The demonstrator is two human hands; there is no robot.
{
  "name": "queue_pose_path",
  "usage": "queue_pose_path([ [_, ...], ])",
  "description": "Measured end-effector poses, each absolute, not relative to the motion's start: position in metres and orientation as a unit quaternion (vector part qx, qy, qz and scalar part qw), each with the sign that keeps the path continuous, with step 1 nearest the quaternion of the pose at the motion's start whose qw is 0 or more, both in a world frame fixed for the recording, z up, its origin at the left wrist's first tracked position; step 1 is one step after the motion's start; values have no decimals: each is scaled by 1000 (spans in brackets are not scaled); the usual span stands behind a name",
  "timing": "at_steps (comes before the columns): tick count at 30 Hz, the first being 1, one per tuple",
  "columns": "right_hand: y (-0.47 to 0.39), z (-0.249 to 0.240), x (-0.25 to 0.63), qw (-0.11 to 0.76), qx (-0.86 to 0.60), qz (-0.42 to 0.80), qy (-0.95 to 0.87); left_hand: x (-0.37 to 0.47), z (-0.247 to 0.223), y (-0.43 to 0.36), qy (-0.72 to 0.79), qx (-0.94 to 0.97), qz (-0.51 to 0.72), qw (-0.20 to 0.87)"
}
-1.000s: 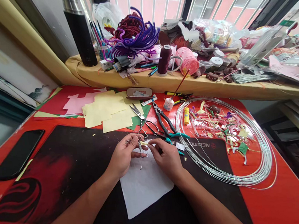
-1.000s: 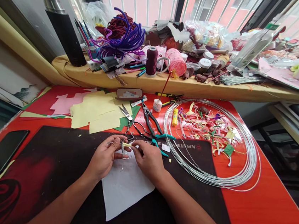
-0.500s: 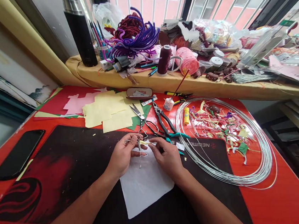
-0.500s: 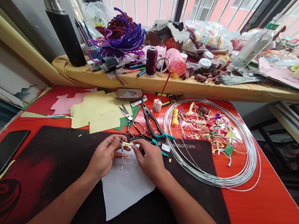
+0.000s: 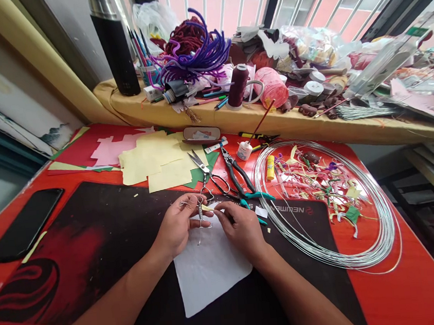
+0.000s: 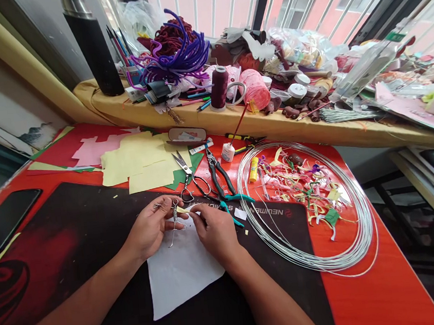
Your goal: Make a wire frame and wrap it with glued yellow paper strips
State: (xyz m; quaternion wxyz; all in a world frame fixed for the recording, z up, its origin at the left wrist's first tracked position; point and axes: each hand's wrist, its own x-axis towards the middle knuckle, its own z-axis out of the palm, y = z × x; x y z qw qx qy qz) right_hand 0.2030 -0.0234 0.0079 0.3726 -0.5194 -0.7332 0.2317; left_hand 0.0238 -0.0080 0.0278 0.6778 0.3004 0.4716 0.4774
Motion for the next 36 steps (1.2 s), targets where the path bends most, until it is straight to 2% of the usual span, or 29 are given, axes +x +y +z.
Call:
queue_pose_path([
  [19, -26, 4, 201, 392, -519, 252, -717, 26, 24, -11, 499, 352, 473, 635],
  [32, -27, 3, 198, 357, -513, 227, -747, 31, 24, -16, 496, 369, 446, 647],
  [36, -26, 4, 200, 351, -525, 217, -745, 27, 25, -14, 514, 459, 423, 588],
])
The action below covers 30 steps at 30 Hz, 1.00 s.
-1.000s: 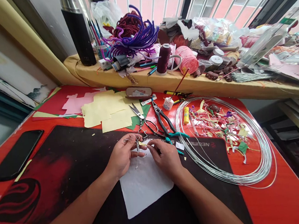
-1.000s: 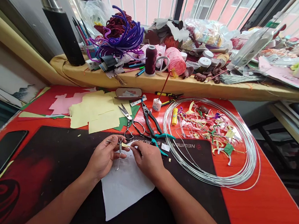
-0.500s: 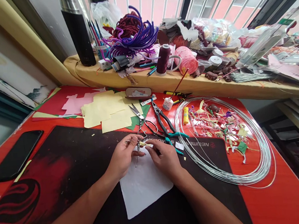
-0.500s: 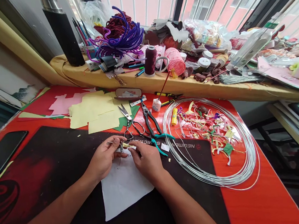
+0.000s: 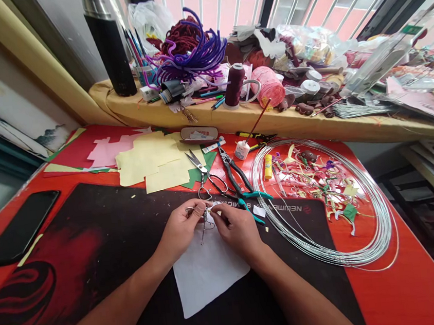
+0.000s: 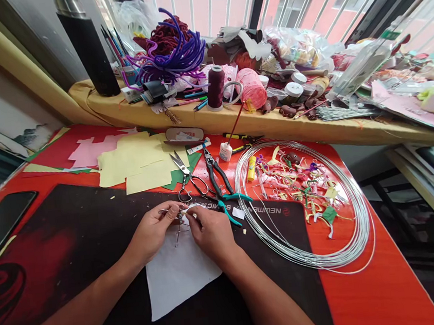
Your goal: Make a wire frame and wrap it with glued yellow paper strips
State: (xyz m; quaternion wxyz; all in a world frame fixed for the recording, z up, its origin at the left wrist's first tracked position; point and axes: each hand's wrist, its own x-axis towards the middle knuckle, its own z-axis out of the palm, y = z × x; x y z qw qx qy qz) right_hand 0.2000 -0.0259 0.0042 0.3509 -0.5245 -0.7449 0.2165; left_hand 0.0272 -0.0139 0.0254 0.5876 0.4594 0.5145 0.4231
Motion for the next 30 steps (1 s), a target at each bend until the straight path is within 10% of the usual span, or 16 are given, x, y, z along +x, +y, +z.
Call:
queue_pose_path([
  [30, -26, 5, 202, 387, -517, 240, -724, 23, 28, -13, 527, 535, 365, 550],
])
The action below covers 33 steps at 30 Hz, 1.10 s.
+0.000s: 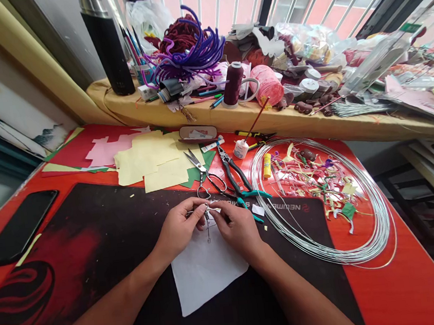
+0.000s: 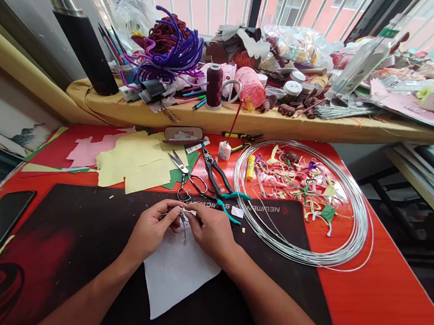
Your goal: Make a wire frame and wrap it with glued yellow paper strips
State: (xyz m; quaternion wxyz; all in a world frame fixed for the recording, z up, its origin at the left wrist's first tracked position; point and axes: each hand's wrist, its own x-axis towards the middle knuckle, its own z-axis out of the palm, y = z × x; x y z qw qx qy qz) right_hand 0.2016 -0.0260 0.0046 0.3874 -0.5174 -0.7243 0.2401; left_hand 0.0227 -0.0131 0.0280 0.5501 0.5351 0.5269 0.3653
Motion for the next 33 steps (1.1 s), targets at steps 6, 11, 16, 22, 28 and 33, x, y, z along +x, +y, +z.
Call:
queue_pose_path([
  [6, -26, 6, 201, 373, -517, 246, -730, 24, 27, -13, 514, 537, 358, 565],
  [11, -26, 7, 201, 366, -518, 257, -729, 23, 24, -13, 514, 534, 353, 572],
  [16, -26, 7, 202, 376, -509, 267, -727, 22, 22, -12, 513, 535, 349, 573],
  [22, -26, 8, 202, 357, -510, 261, -738, 22, 21, -12, 513, 533, 343, 579],
  [28, -26, 7, 202, 336, -515, 222, -757, 23, 19, -13, 521, 548, 330, 565],
  [33, -27, 6, 202, 327, -515, 196, -767, 24, 18, -15, 527, 559, 321, 553],
])
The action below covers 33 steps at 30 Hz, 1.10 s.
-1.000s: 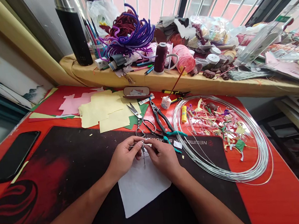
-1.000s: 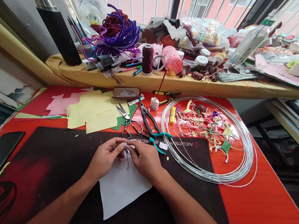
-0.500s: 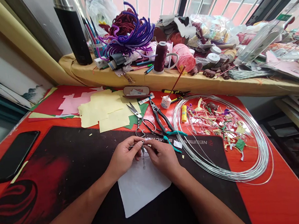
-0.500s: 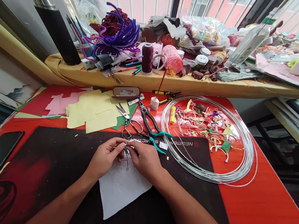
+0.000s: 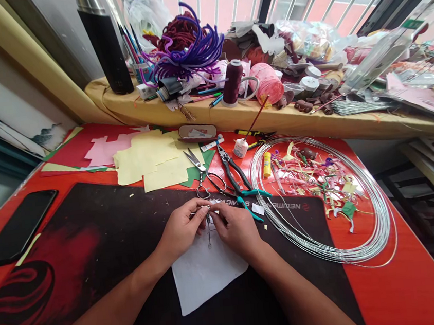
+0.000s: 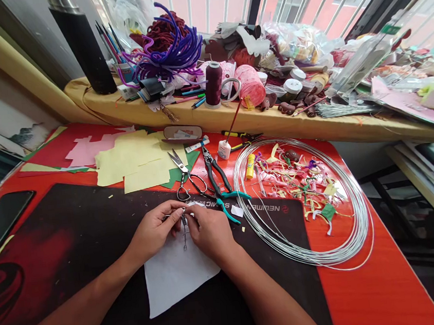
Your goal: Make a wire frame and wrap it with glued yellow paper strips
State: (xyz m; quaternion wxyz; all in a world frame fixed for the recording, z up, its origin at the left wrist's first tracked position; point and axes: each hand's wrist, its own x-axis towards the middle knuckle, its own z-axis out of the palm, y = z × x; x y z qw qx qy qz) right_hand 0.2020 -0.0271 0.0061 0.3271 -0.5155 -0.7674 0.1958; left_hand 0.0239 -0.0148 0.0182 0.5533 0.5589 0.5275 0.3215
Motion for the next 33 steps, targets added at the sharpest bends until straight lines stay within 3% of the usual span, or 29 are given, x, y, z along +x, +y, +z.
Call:
queue_pose_path([
  [12, -27, 1, 201, 276, -528, 173, -784, 24, 19, -14, 525, 567, 317, 550],
  [25, -27, 9, 204, 335, -509, 206, -766, 19, 27, -9, 512, 553, 332, 567],
  [33, -27, 10, 203, 314, -508, 198, -777, 18, 25, -9, 506, 536, 347, 580],
])
